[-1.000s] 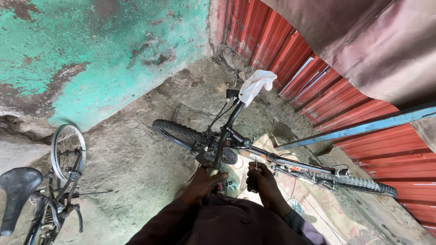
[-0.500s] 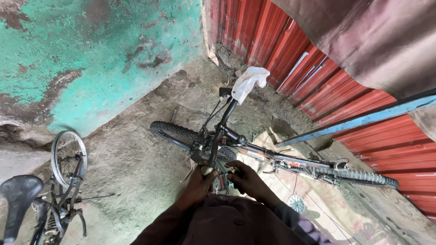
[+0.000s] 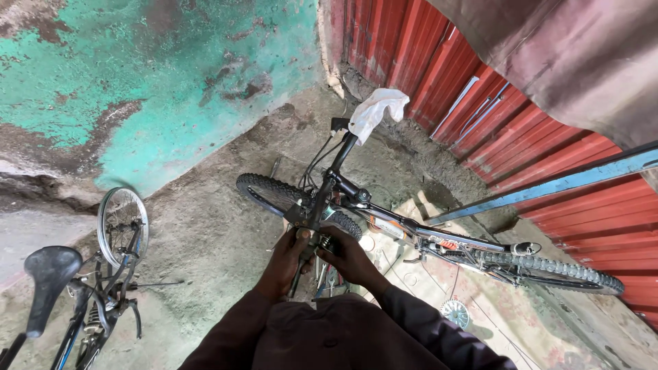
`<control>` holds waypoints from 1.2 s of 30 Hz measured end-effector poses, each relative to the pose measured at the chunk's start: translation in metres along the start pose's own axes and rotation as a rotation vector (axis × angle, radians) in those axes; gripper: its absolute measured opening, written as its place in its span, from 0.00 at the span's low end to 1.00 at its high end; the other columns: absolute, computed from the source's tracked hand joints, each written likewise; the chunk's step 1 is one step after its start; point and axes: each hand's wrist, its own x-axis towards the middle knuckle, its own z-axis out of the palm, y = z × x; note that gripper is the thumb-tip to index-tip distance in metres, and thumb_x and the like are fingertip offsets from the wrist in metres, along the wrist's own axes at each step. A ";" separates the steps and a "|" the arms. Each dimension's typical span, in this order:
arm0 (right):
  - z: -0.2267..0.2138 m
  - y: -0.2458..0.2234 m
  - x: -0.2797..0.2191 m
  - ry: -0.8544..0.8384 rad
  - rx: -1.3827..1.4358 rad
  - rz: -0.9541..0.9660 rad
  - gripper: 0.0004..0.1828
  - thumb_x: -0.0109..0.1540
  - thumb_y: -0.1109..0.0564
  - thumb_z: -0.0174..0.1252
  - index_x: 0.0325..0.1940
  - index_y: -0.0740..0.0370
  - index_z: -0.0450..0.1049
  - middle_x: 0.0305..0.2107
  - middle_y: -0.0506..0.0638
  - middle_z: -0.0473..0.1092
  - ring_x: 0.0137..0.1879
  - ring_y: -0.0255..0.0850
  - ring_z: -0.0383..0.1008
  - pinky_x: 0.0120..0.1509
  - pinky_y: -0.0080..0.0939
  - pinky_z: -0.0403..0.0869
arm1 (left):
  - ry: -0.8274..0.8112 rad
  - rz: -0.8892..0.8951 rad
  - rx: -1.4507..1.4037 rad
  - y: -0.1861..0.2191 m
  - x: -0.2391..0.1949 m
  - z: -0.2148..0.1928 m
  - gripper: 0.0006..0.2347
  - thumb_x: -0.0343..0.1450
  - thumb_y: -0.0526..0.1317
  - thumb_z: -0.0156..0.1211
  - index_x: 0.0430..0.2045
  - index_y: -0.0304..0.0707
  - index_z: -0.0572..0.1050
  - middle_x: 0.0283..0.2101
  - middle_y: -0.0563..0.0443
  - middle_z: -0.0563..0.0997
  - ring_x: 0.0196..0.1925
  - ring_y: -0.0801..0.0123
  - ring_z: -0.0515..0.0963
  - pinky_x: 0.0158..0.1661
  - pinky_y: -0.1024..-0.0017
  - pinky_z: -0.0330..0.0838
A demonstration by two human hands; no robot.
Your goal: The person uses a multi-tool to tighten a bolt on the bicycle handlebar stem. They then use a white cloth to wipe the handlebar area and the stem.
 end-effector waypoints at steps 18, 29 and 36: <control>0.008 0.032 -0.011 -0.076 0.070 -0.056 0.24 0.61 0.54 0.68 0.61 0.62 0.75 0.47 0.64 0.76 0.54 0.57 0.76 0.60 0.57 0.71 | 0.052 0.022 0.112 -0.027 -0.005 -0.014 0.16 0.78 0.47 0.52 0.45 0.27 0.70 0.26 0.35 0.75 0.14 0.60 0.76 0.08 0.77 0.63; 0.011 0.033 -0.022 -0.106 0.399 0.227 0.23 0.64 0.58 0.62 0.64 0.59 0.73 0.17 0.48 0.66 0.17 0.32 0.63 0.22 0.30 0.63 | 0.082 -0.238 -0.077 -0.046 -0.004 -0.031 0.15 0.74 0.45 0.58 0.46 0.33 0.69 0.24 0.40 0.73 0.19 0.60 0.76 0.12 0.73 0.62; 0.013 0.027 -0.041 -0.021 0.525 0.401 0.18 0.65 0.58 0.59 0.61 0.58 0.73 0.15 0.45 0.57 0.18 0.31 0.55 0.21 0.31 0.56 | 0.040 -0.359 -0.340 -0.083 -0.004 -0.062 0.19 0.66 0.45 0.44 0.38 0.28 0.76 0.27 0.37 0.78 0.25 0.53 0.77 0.19 0.66 0.60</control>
